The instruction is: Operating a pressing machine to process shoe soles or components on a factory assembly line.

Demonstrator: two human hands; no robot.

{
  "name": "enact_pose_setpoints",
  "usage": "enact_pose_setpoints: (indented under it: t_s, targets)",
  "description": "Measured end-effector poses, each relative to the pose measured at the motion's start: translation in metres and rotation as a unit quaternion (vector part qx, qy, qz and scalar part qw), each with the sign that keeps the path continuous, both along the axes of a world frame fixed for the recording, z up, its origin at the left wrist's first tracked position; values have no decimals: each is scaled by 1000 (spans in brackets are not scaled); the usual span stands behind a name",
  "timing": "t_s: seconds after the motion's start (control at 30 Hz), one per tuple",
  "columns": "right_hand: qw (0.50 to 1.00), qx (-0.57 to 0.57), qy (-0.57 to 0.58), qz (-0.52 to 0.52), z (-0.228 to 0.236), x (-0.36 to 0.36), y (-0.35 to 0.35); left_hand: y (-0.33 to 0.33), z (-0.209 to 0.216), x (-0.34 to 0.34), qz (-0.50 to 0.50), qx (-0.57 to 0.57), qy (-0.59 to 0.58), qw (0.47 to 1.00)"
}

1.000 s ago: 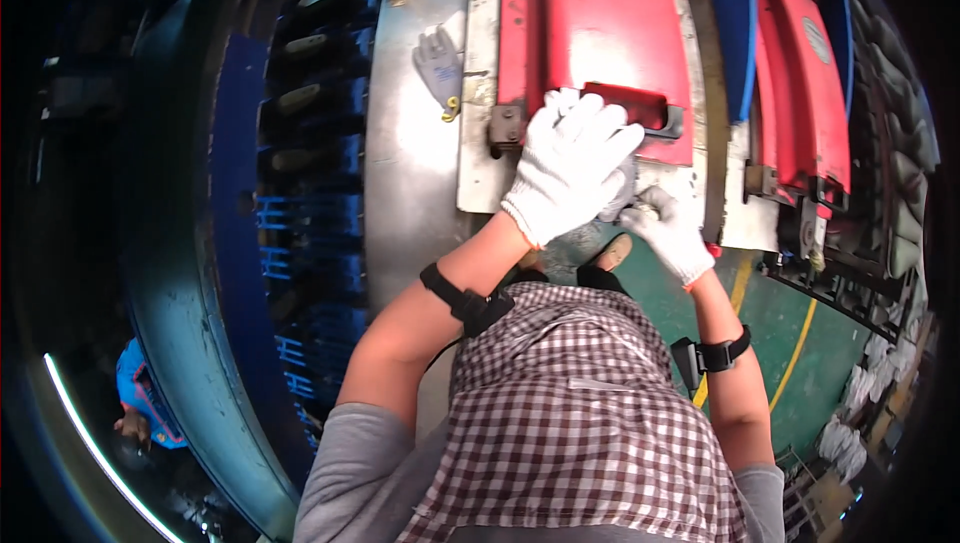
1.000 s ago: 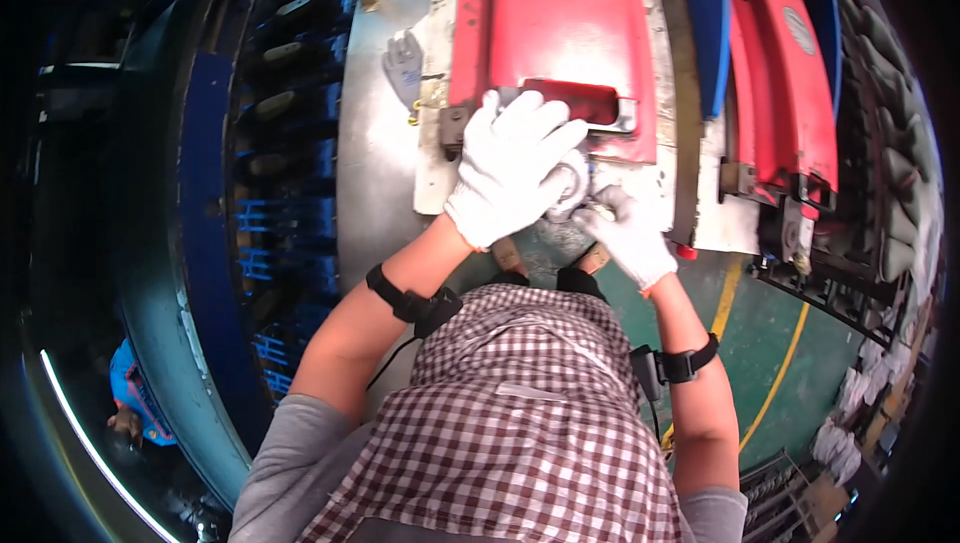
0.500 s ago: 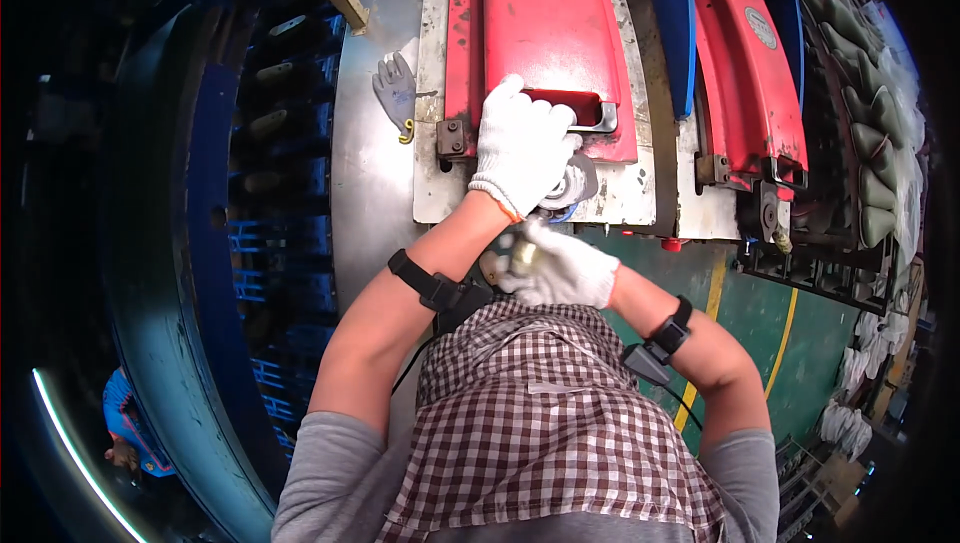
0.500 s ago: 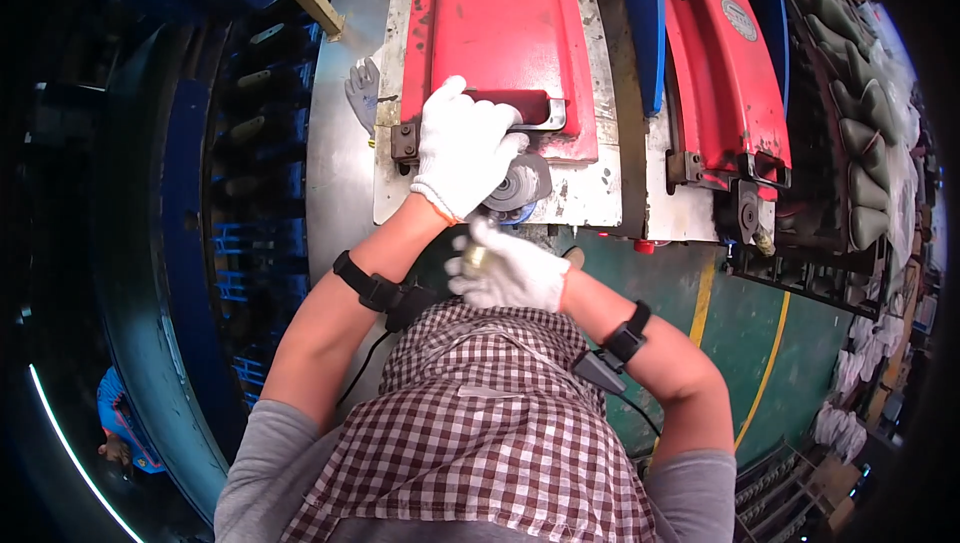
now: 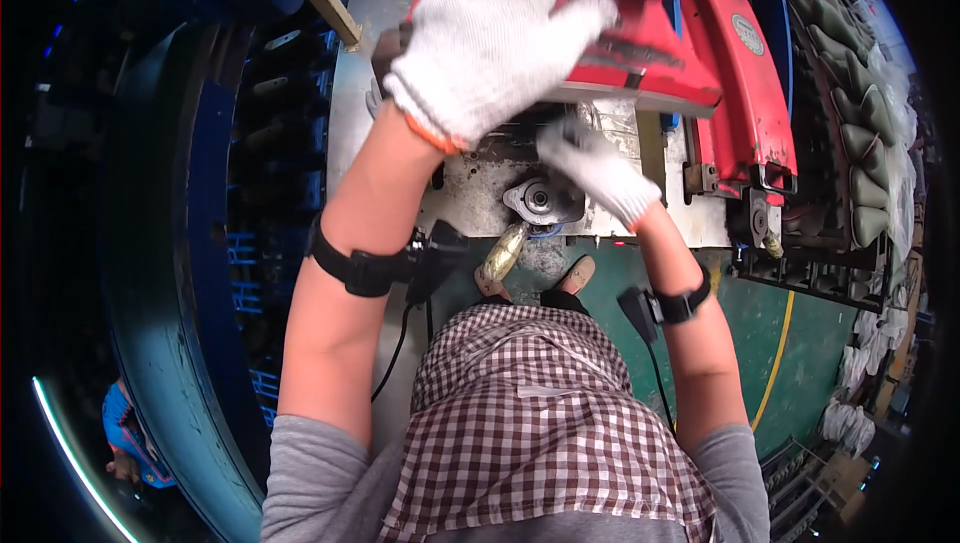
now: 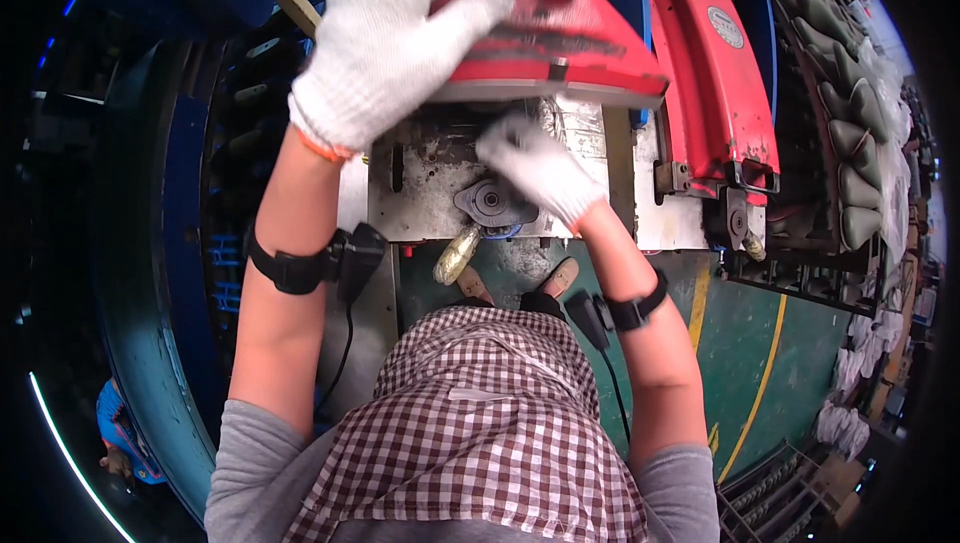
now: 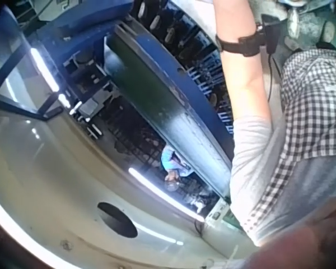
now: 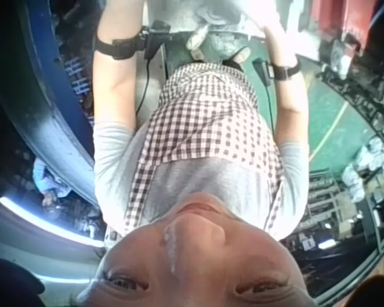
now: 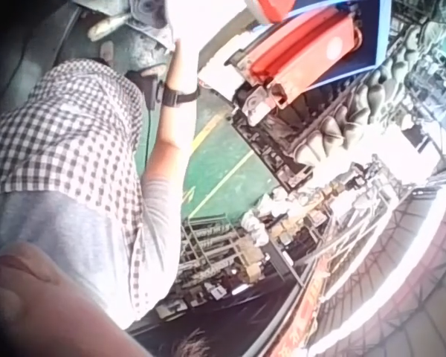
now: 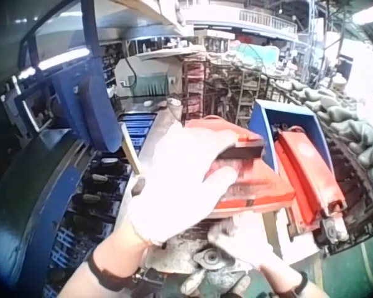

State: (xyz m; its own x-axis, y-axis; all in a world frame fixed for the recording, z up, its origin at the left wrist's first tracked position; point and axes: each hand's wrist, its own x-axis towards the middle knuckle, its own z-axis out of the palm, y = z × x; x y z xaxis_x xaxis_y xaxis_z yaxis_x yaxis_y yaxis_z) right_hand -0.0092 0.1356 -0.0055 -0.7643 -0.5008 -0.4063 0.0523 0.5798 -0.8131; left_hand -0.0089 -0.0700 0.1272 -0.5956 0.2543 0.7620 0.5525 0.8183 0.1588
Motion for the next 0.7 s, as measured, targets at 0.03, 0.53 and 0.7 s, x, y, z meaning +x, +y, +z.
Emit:
enact_pose_setpoints:
  t_s: [0.03, 0.53, 0.7]
  targets:
    - [989, 12, 147, -19, -15, -18, -14, -8, 2, -5, -98, 86, 137, 982]
    - [967, -90, 222, -85, -56, -89, -59, -51, -140, 129, 49, 369, -159, 914]
    - [904, -386, -144, -116, -32, -26, -47, -49, -212, 158, -57, 773, -325, 541]
